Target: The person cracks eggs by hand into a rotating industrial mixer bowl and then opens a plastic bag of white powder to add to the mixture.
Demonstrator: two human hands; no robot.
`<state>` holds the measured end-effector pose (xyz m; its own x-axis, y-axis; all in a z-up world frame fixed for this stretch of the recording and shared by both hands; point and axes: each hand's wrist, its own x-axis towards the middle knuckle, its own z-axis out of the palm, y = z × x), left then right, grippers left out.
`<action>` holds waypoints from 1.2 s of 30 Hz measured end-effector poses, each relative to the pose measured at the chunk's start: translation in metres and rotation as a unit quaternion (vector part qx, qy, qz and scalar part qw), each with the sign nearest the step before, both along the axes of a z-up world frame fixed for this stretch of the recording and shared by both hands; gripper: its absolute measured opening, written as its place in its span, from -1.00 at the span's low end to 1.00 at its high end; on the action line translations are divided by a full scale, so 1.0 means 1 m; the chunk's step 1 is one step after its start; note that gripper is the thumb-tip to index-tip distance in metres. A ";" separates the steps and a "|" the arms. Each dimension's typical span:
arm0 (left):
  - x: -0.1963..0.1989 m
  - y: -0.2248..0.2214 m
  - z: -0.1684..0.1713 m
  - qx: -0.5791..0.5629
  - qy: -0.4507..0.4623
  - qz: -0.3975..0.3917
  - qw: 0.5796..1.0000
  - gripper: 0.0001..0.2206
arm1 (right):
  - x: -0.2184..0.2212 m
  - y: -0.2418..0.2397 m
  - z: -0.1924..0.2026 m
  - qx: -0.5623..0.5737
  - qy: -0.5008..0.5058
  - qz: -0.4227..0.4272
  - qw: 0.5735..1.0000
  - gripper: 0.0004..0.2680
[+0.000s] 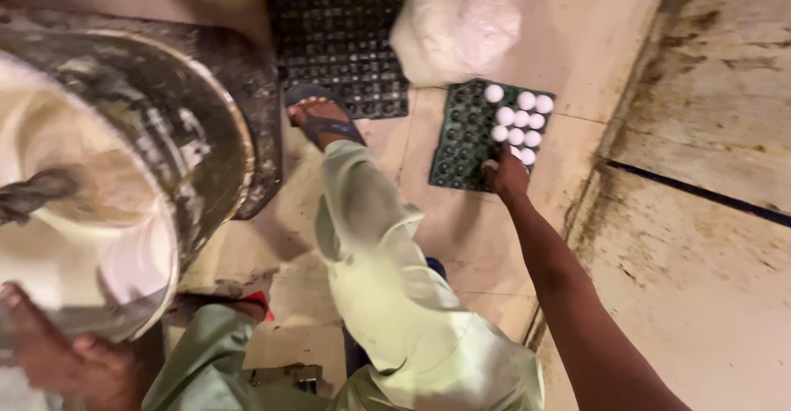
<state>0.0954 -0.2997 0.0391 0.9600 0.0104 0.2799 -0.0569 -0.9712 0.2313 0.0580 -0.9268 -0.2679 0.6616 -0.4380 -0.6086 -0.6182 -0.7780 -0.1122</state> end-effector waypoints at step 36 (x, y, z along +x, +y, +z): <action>-0.023 -0.066 0.023 -0.791 -0.044 0.003 0.610 -0.10 | 0.149 0.316 0.405 0.591 -0.251 0.389 0.660 -0.71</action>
<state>0.0723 -0.3660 0.0619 0.9405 0.3382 -0.0343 -0.1349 0.4639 0.8755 0.2073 -0.6110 0.1367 0.6550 0.7382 0.1611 0.2635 -0.0233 -0.9644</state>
